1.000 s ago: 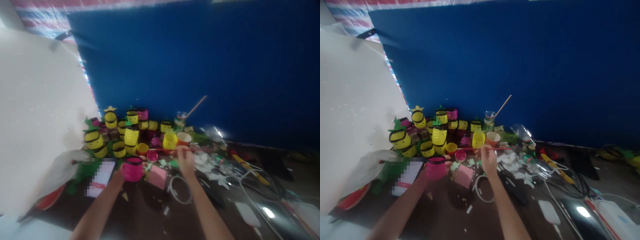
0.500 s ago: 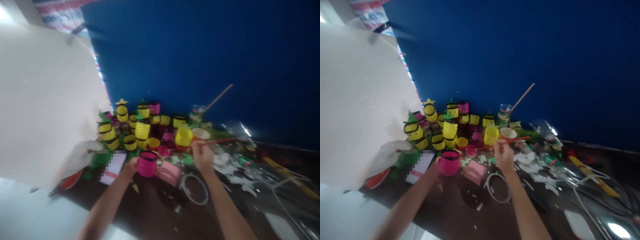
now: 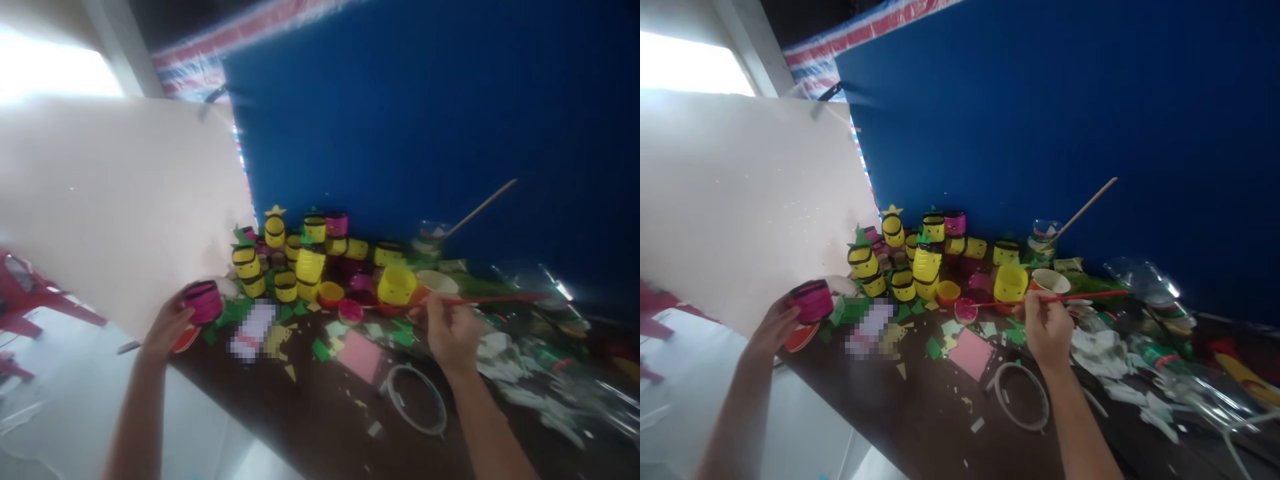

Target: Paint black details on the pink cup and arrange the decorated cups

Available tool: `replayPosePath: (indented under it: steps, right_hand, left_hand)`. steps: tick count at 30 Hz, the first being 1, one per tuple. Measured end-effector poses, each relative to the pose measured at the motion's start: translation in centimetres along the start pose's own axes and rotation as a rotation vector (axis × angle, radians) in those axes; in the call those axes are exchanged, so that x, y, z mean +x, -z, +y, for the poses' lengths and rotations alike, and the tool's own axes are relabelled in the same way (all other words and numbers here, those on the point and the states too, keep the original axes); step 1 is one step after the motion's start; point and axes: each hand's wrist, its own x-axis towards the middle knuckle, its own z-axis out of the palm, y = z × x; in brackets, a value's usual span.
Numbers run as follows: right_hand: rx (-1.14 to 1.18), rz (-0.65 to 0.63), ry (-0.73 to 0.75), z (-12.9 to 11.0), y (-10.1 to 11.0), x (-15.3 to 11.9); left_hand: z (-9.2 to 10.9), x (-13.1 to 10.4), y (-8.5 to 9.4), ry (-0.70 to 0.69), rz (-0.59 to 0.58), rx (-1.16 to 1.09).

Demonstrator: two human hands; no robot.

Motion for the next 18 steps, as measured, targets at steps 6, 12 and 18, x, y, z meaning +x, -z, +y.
replayPosePath:
  steps: [6,12,18]
  right_hand:
    - [-0.001,-0.033,0.043,-0.5,0.1,-0.1]
    - [0.035,-0.02,0.054,-0.9,0.4,-0.1]
    - [0.015,0.001,0.061,-1.4,0.6,-0.2]
  left_hand:
    - [0.3,1.8,0.7,0.196,0.116,0.094]
    - [0.6,2.3,1.8,0.311,0.044,0.224]
    - [1.8,2.4,2.3,0.325,0.055,0.236]
